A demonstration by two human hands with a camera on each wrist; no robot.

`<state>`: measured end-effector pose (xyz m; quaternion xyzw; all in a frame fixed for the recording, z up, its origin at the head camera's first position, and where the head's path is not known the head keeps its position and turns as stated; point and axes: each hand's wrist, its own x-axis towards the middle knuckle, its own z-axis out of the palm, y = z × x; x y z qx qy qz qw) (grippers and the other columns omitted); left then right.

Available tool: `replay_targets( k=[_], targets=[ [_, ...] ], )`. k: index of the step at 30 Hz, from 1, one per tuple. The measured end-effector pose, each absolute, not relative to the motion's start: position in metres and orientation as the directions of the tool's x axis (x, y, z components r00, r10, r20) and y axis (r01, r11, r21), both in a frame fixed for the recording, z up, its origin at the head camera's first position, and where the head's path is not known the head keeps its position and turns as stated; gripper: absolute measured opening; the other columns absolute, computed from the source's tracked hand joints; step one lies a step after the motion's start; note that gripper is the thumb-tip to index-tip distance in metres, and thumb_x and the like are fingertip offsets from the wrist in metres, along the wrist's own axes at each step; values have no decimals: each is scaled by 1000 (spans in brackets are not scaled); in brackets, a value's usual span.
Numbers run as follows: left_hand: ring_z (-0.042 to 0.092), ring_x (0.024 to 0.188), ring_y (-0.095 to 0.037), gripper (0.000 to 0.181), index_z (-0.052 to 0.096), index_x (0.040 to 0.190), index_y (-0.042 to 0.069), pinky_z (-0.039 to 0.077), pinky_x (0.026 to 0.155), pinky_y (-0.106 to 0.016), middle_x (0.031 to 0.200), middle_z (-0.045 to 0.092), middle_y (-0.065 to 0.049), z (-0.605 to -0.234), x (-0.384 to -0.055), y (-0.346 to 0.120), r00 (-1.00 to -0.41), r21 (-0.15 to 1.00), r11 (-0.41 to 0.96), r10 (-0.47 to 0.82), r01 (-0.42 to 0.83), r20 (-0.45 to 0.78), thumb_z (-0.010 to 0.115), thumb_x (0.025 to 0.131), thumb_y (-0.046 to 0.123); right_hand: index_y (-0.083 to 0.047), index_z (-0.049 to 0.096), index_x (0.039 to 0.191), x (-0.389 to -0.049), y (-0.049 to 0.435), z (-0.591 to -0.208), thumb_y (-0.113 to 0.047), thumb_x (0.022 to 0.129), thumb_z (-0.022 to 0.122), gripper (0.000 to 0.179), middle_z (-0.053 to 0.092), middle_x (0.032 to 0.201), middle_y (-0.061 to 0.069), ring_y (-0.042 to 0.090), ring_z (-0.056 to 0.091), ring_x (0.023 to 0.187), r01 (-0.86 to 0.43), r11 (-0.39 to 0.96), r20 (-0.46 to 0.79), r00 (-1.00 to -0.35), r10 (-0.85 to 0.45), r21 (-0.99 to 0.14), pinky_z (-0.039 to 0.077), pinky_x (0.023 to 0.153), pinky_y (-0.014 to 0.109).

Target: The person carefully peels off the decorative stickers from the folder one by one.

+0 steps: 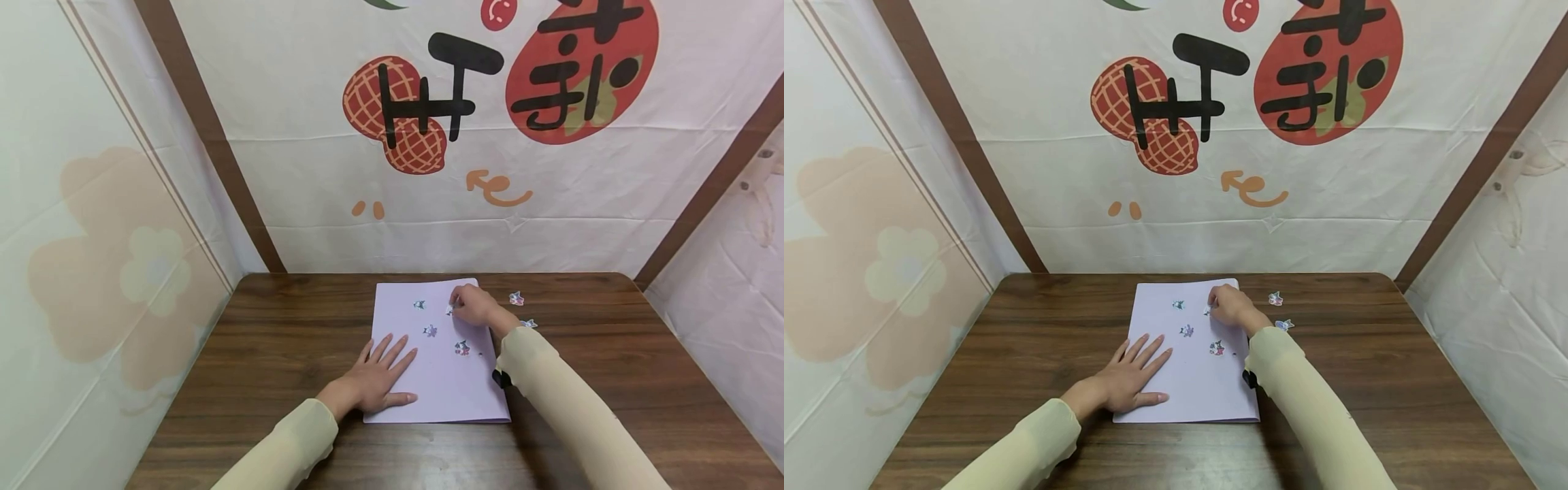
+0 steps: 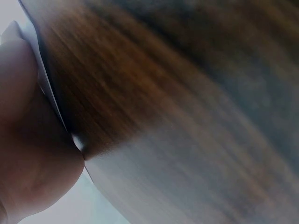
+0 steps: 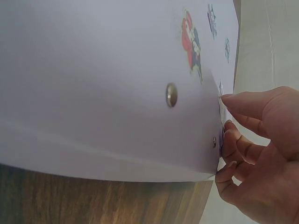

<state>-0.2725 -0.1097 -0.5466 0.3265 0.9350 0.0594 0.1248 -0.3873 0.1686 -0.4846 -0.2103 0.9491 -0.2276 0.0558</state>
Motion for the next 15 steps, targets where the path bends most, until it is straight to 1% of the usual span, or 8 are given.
replay_targets(
  k=[6,9,15],
  targets=[
    [-11,158,-30,92,8,166,30,-1,123,-63,173,-9,1,-543,-271,-110,-758,192,781,623,594,-194,30,94,82,4,67,112,-389,172,-486,-4,91,68,22,67,92,12,23,58,80,-376,794,-15,-900,-435,-477,52,78,41],
    [-11,158,-29,91,9,166,30,0,123,-62,173,-8,2,-542,-270,-109,-759,191,784,620,591,-198,31,95,81,4,66,115,-391,175,-488,-2,90,67,25,68,94,14,23,59,81,-400,782,-10,-888,-460,-477,52,79,42],
    [-10,158,-30,90,10,166,29,0,123,-62,173,-6,1,-538,-268,-108,-760,199,784,619,587,-198,33,96,79,3,69,118,-393,183,-488,-1,89,69,29,64,93,15,23,57,81,-467,749,12,-852,-524,-470,50,78,40]
  ],
)
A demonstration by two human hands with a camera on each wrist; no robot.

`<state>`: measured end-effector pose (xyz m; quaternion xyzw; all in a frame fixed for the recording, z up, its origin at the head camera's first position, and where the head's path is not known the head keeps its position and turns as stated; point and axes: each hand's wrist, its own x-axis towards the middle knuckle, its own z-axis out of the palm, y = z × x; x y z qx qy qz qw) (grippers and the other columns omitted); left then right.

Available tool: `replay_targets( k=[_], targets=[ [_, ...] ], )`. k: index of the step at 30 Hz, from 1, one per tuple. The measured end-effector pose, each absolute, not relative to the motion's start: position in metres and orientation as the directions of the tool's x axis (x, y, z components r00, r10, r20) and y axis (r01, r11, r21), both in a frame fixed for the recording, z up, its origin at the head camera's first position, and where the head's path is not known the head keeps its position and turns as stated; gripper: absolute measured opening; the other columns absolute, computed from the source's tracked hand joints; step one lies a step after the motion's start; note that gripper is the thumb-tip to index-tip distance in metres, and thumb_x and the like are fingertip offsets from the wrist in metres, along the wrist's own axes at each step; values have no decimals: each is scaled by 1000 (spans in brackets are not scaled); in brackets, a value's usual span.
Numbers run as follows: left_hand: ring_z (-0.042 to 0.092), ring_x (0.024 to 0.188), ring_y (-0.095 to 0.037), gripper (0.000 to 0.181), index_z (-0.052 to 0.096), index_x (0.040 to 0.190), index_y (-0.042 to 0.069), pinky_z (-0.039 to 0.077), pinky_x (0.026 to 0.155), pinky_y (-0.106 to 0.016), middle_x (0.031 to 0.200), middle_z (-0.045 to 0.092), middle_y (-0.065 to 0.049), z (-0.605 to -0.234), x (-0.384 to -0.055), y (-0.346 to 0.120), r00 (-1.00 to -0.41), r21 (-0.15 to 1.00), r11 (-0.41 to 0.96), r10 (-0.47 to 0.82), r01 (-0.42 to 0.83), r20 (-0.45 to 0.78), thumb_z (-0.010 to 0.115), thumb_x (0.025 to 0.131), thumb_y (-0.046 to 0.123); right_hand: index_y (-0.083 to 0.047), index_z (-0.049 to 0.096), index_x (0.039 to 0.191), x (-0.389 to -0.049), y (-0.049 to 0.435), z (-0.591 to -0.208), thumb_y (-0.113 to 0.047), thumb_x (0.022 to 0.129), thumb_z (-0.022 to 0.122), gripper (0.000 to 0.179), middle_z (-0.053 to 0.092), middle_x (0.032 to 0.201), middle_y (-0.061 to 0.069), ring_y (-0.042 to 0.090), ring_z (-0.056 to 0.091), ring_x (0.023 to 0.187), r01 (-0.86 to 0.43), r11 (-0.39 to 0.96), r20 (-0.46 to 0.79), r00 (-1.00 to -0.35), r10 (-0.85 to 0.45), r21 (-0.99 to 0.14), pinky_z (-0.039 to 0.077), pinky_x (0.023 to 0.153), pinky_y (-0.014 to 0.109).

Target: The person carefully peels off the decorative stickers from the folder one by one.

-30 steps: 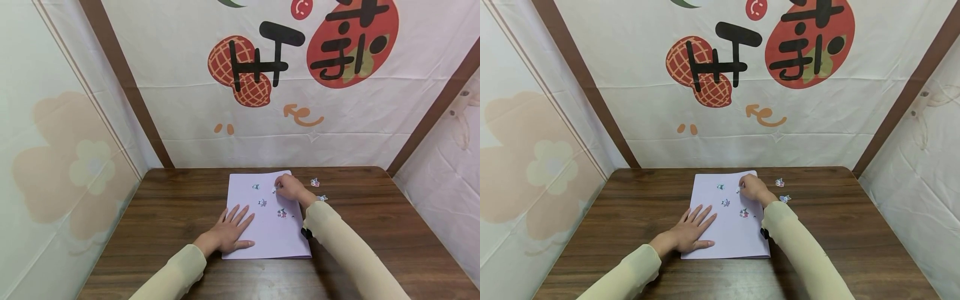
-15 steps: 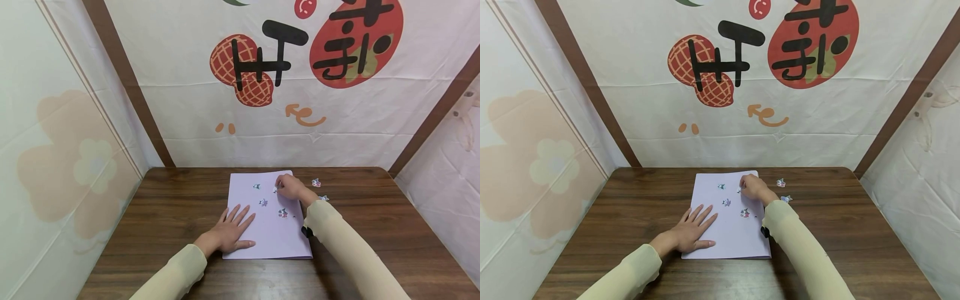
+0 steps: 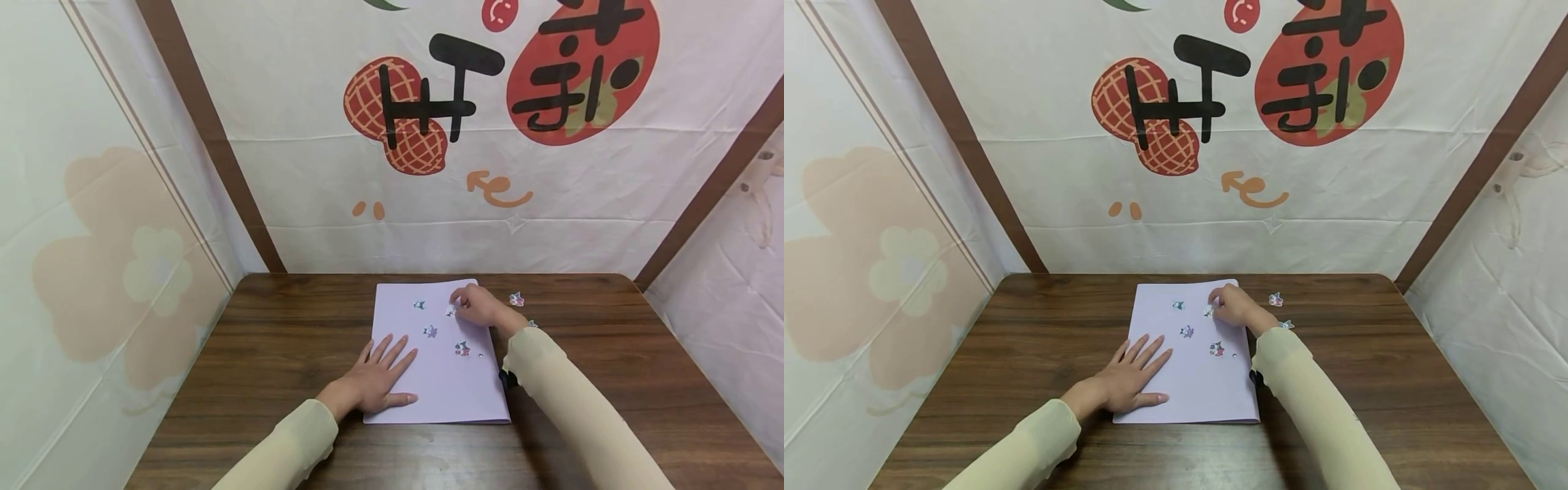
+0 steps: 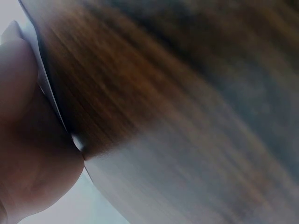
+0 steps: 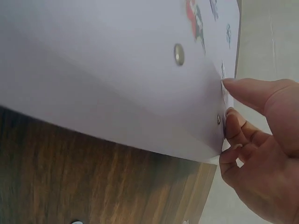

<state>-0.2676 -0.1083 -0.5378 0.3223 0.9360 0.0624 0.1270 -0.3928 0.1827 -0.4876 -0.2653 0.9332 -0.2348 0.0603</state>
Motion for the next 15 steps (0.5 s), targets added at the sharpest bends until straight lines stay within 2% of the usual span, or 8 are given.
replay_targets(
  k=[4,11,15],
  targets=[
    [-9,158,-31,90,11,166,28,-1,123,-63,173,-5,-1,-537,-267,-108,-757,206,781,624,590,-195,34,96,78,1,71,117,-392,183,-485,-2,89,71,28,62,92,15,22,53,82,-494,738,17,-836,-549,-460,47,79,39],
    [-8,158,-32,91,11,166,27,-2,122,-64,174,-4,-2,-536,-268,-109,-751,222,774,632,593,-191,33,96,79,-1,72,115,-400,183,-488,-3,90,71,24,46,69,0,15,42,71,-506,740,-16,-820,-571,-443,38,71,32],
    [-8,158,-32,90,11,166,27,-1,123,-63,174,-4,-2,-536,-267,-109,-755,219,778,626,588,-196,33,96,79,-2,70,115,-401,183,-489,-3,91,69,24,43,69,-2,14,40,68,-513,736,-29,-812,-583,-442,37,69,30]
  ],
)
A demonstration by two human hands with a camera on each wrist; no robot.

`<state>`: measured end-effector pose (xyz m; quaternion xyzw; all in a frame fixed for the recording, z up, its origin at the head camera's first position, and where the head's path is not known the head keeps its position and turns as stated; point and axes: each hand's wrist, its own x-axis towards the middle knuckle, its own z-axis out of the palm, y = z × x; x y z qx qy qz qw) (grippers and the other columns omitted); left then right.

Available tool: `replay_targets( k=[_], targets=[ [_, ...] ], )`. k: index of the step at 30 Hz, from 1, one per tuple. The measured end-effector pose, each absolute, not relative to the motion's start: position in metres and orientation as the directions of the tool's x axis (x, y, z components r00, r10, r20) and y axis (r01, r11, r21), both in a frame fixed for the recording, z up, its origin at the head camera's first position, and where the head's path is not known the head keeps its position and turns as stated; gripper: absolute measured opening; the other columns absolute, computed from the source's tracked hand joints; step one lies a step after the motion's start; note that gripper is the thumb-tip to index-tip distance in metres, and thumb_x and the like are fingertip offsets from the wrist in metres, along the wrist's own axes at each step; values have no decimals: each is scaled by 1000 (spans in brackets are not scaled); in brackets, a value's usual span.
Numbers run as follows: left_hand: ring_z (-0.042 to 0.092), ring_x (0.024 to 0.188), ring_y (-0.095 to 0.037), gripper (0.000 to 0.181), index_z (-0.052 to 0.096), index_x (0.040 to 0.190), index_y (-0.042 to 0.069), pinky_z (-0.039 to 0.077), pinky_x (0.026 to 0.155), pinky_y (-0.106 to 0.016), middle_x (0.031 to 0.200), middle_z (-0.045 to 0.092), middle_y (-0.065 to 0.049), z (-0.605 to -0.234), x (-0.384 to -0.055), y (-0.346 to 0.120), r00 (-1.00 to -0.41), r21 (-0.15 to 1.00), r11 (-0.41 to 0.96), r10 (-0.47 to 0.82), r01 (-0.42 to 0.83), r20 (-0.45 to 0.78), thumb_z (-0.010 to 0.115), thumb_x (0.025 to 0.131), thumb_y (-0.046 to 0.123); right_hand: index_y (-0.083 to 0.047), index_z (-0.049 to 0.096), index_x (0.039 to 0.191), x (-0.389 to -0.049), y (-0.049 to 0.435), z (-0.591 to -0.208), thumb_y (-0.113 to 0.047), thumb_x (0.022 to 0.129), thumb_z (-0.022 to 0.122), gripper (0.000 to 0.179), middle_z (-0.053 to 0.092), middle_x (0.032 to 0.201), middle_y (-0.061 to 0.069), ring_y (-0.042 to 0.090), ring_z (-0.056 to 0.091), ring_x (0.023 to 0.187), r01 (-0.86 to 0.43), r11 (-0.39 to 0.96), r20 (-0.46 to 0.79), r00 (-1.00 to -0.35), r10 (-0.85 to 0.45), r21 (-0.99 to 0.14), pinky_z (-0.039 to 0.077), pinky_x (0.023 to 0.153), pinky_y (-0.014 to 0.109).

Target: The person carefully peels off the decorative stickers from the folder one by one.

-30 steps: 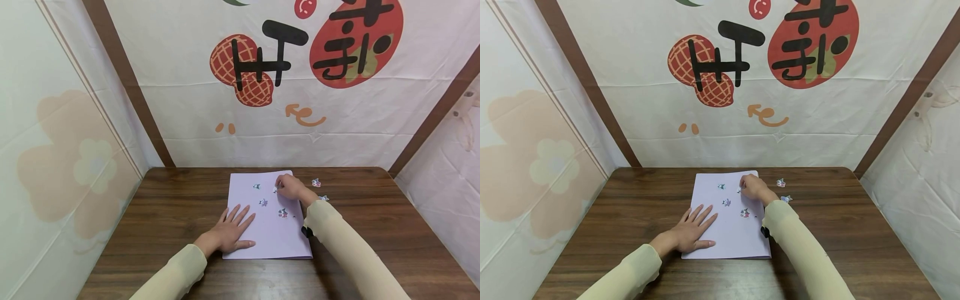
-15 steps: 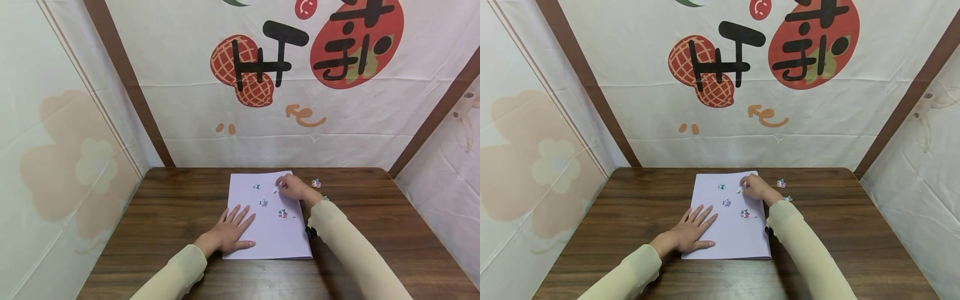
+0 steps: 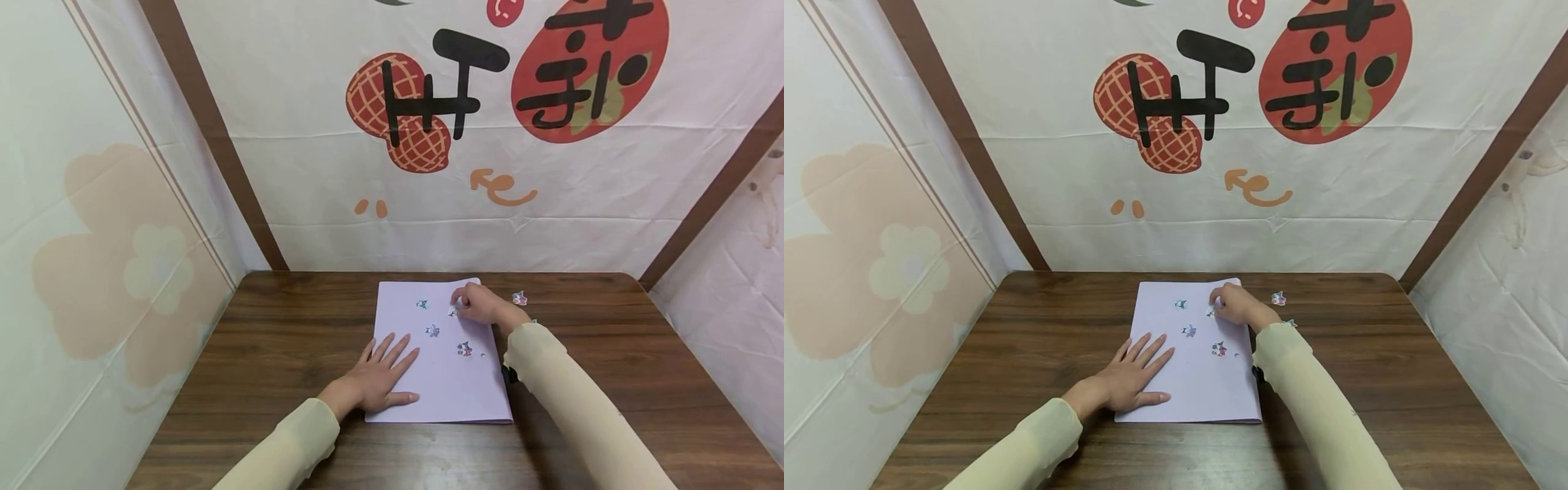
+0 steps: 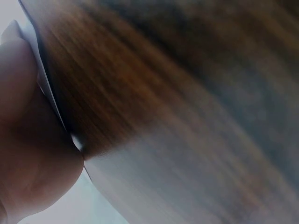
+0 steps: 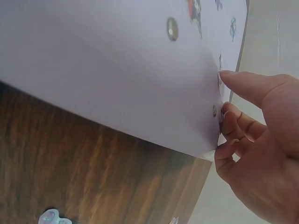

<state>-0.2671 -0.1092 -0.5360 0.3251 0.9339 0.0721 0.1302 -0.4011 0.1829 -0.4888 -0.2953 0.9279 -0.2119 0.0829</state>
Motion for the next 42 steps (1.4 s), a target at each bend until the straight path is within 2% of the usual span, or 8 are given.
replay_targets(
  k=[7,14,20,24,33,42],
  targets=[
    [-6,158,-34,90,12,166,25,0,122,-64,174,-2,-5,-532,-266,-108,-747,221,773,633,595,-201,35,97,77,5,62,116,-400,188,-491,0,90,67,27,55,72,5,14,47,65,-528,708,19,-807,-590,-469,43,65,31],
    [-8,158,-32,90,12,166,26,-2,122,-64,173,-4,-3,-537,-267,-110,-755,225,773,631,593,-178,35,96,78,9,65,111,-395,192,-497,1,88,69,25,59,92,12,23,56,87,-516,715,79,-832,-548,-472,49,83,40],
    [-8,158,-31,90,12,166,28,0,123,-63,173,-5,-1,-540,-267,-109,-758,210,777,627,594,-179,34,96,78,13,70,101,-386,188,-498,6,84,68,19,63,90,18,29,55,90,-512,723,176,-853,-492,-464,49,83,43],
    [-8,158,-32,90,12,166,27,0,123,-64,173,-5,-1,-539,-266,-109,-759,197,780,625,594,-183,35,96,78,15,72,94,-377,184,-494,9,79,62,19,68,87,22,36,55,94,-484,740,221,-874,-432,-467,49,87,47],
    [-2,158,-37,86,16,166,22,4,122,-65,173,1,-8,-524,-261,-107,-752,207,780,625,591,-207,40,100,71,13,74,88,-368,174,-488,8,75,60,19,71,83,21,39,54,97,-377,777,175,-926,-335,-504,50,90,47],
    [-7,158,-33,89,11,166,27,1,123,-64,173,-4,-3,-538,-267,-110,-758,194,782,623,593,-194,33,97,78,13,72,91,-368,170,-488,7,77,59,19,65,86,21,37,53,98,-294,797,124,-955,-270,-528,50,88,45]
  ],
)
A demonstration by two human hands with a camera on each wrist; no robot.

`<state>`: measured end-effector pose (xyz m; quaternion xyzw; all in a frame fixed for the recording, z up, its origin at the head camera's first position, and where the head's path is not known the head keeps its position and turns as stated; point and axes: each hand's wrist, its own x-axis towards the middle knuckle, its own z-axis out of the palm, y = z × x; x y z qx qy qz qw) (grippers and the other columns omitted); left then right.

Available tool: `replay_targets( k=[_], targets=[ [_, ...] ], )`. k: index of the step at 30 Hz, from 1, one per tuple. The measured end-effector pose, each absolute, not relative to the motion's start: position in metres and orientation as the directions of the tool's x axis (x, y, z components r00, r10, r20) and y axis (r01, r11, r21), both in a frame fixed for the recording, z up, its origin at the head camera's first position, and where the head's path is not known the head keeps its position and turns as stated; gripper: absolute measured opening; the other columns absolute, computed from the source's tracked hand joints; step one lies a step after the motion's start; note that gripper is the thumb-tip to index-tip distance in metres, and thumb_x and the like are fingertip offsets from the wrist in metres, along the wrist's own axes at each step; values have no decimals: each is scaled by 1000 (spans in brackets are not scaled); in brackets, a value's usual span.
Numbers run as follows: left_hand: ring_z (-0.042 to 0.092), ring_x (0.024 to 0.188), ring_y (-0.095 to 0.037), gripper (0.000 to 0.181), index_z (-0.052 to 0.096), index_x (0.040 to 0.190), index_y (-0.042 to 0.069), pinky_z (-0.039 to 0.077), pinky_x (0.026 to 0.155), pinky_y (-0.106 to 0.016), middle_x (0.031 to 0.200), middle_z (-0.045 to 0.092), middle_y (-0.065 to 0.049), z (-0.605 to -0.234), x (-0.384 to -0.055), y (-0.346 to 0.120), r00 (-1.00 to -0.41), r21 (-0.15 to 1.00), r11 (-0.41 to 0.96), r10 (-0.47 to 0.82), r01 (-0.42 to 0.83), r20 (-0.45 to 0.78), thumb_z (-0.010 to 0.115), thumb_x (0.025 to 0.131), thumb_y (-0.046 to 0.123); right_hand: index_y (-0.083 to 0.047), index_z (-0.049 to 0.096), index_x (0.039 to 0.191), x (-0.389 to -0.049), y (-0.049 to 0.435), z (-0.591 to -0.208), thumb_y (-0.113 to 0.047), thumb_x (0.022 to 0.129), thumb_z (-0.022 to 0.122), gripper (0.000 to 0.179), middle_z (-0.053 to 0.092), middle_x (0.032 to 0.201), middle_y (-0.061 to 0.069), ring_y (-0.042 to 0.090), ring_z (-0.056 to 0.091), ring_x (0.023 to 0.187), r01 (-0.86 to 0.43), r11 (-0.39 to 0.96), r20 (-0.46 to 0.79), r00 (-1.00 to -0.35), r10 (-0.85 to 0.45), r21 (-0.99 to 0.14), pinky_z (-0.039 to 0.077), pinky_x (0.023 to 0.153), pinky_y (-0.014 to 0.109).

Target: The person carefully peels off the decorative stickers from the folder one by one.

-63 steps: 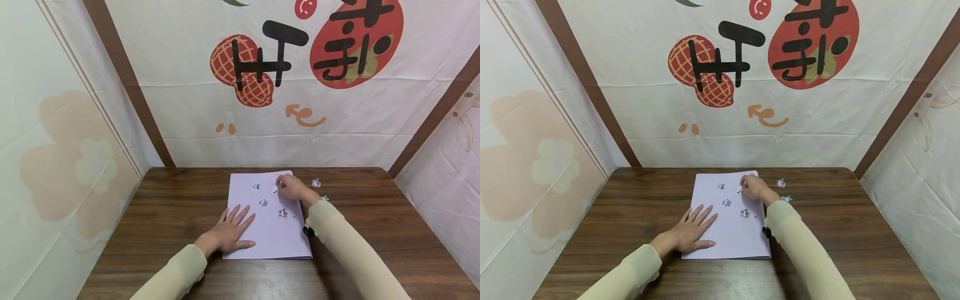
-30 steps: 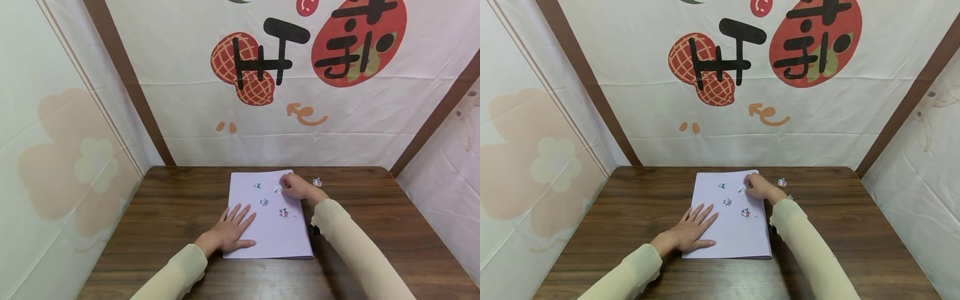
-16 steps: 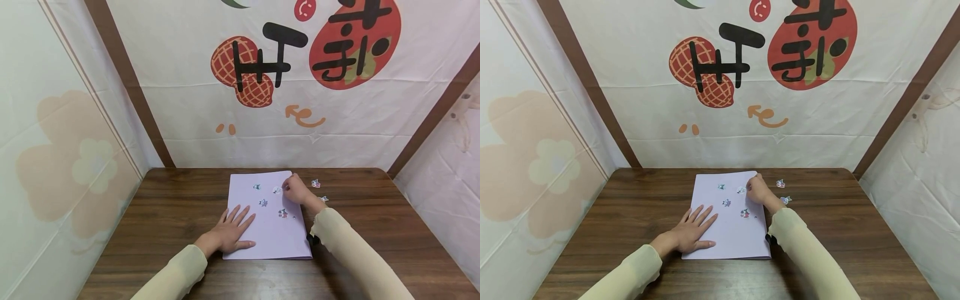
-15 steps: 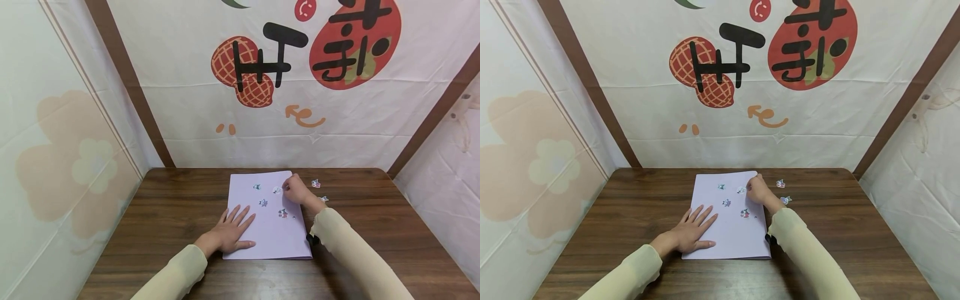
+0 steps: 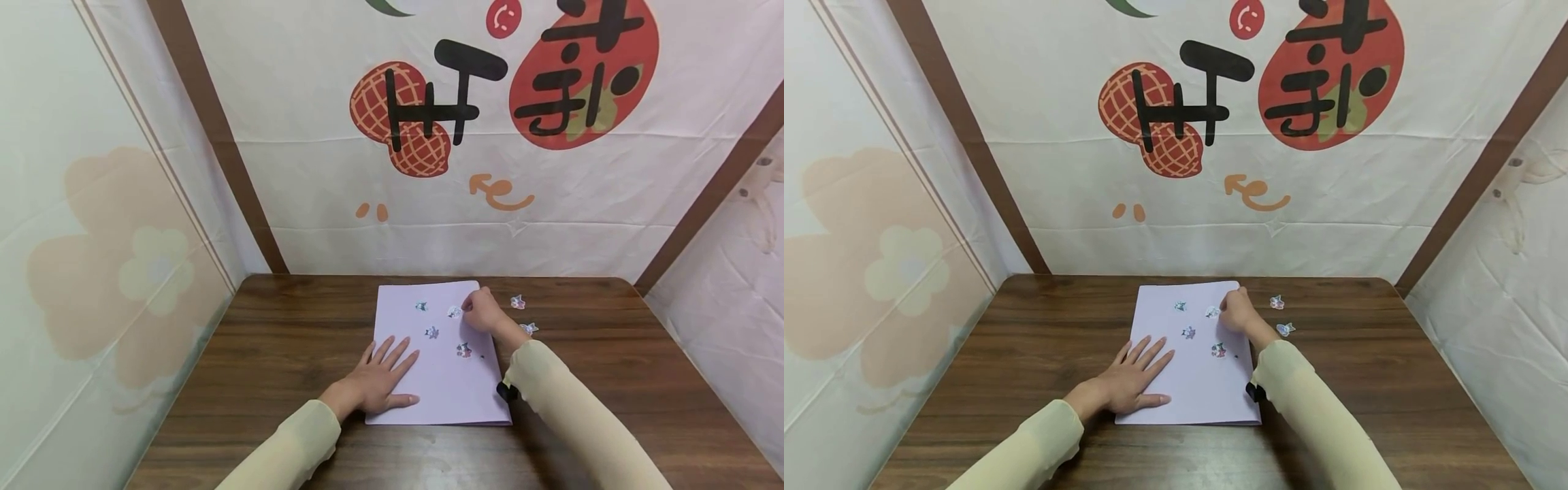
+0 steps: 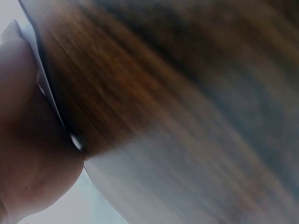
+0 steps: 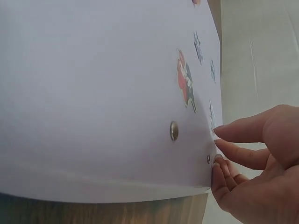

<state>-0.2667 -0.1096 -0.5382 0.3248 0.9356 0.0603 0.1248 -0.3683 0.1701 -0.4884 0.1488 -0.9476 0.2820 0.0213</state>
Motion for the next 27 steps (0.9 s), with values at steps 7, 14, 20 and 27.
replay_targets(
  k=[7,14,20,27],
  targets=[
    [-9,158,-30,92,10,166,30,0,123,-63,173,-6,1,-546,-271,-111,-761,187,783,622,594,-186,30,94,83,13,73,95,-371,171,-490,6,80,59,22,63,91,21,36,53,100,-232,797,67,-970,-235,-557,48,90,45],
    [-9,158,-31,90,11,166,29,-1,123,-63,173,-5,-1,-541,-269,-112,-757,210,781,623,588,-197,32,96,80,7,76,84,-376,167,-489,-1,81,63,15,64,90,21,37,55,100,-187,826,50,-981,-190,-532,49,89,45],
    [-7,158,-33,91,11,166,27,-2,122,-63,174,-3,-3,-538,-268,-112,-746,248,769,636,590,-197,34,95,79,11,72,84,-380,160,-489,-1,87,61,16,62,93,21,33,52,99,-89,857,-9,-994,-109,-508,51,85,43],
    [-8,158,-31,91,11,166,29,-2,123,-63,173,-4,-1,-539,-271,-112,-753,231,777,627,586,-197,32,95,81,7,65,78,-380,156,-483,0,89,58,14,53,96,20,30,52,92,-65,871,-25,-996,-89,-488,51,76,38]
  ],
)
